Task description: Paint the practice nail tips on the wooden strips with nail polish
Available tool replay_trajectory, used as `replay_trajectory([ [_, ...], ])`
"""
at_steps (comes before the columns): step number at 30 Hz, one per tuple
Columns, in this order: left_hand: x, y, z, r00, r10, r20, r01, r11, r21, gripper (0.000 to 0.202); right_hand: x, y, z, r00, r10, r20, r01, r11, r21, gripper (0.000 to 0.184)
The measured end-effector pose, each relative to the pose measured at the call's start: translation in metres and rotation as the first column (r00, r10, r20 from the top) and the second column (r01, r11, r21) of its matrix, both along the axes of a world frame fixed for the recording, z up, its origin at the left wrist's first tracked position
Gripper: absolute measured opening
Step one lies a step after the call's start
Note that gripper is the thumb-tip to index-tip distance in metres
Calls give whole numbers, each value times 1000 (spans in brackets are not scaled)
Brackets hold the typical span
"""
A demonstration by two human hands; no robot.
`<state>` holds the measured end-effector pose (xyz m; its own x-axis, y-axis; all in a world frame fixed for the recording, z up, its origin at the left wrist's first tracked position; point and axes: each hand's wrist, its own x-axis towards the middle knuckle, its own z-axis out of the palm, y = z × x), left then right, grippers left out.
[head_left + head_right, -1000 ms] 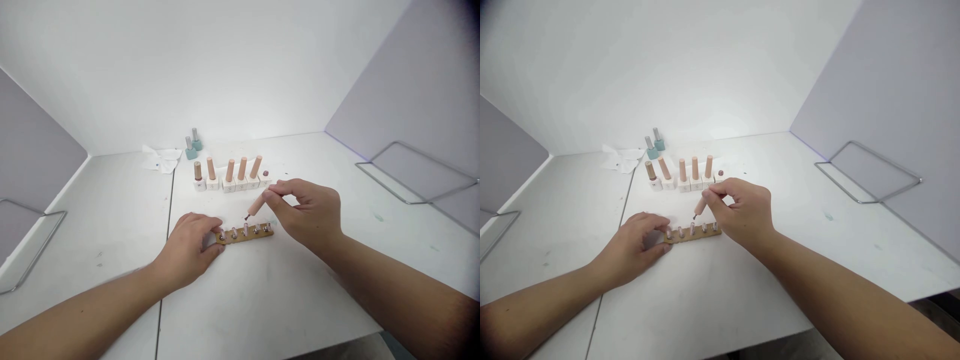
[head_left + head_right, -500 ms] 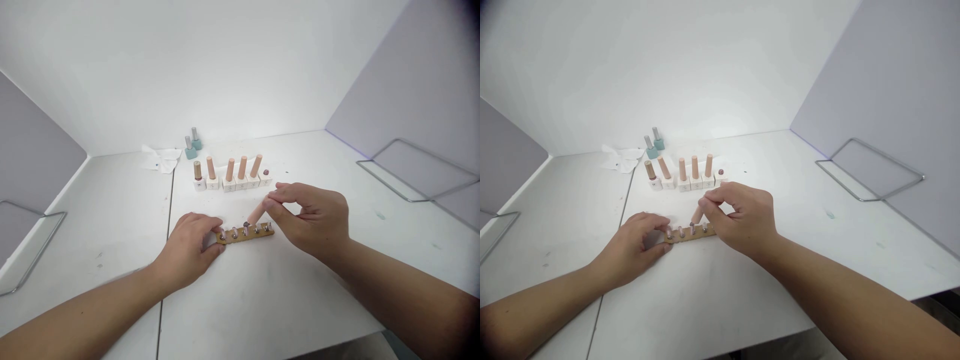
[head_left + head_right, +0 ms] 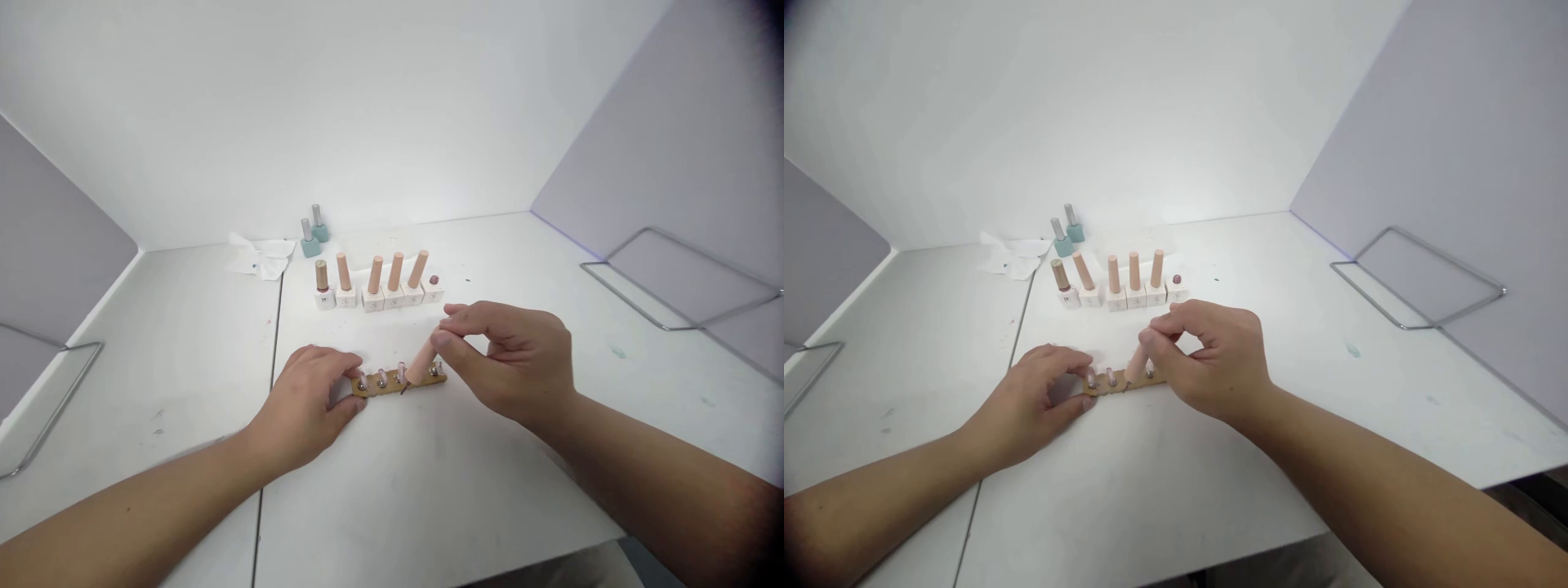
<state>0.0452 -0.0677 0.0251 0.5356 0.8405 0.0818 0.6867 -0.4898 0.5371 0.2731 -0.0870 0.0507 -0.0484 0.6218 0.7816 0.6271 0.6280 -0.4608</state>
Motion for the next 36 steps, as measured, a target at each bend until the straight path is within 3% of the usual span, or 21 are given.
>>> replay_trajectory([
  [13, 0, 0, 2, 1000, 8, -3, -8, 1000, -11, 28, 1, 10, -5, 979, -203, -21, 196, 966, -171, 21],
  [22, 1, -2, 3, 1000, -1, -9, 1, 1000, -3, 28, 3, 12, -2, 981, -194, -7, 187, 953, -239, 23],
  [31, 0, 0, 2, 1000, 11, 17, -11, 1000, -16, 28, -3, 12, 2, 974, -190, -126, 141, 936, -322, 22],
  [36, -1, -1, 2, 999, 8, 35, -8, 1000, -6, 25, -5, 10, 2, 976, -151, -159, 100, 952, -288, 21],
])
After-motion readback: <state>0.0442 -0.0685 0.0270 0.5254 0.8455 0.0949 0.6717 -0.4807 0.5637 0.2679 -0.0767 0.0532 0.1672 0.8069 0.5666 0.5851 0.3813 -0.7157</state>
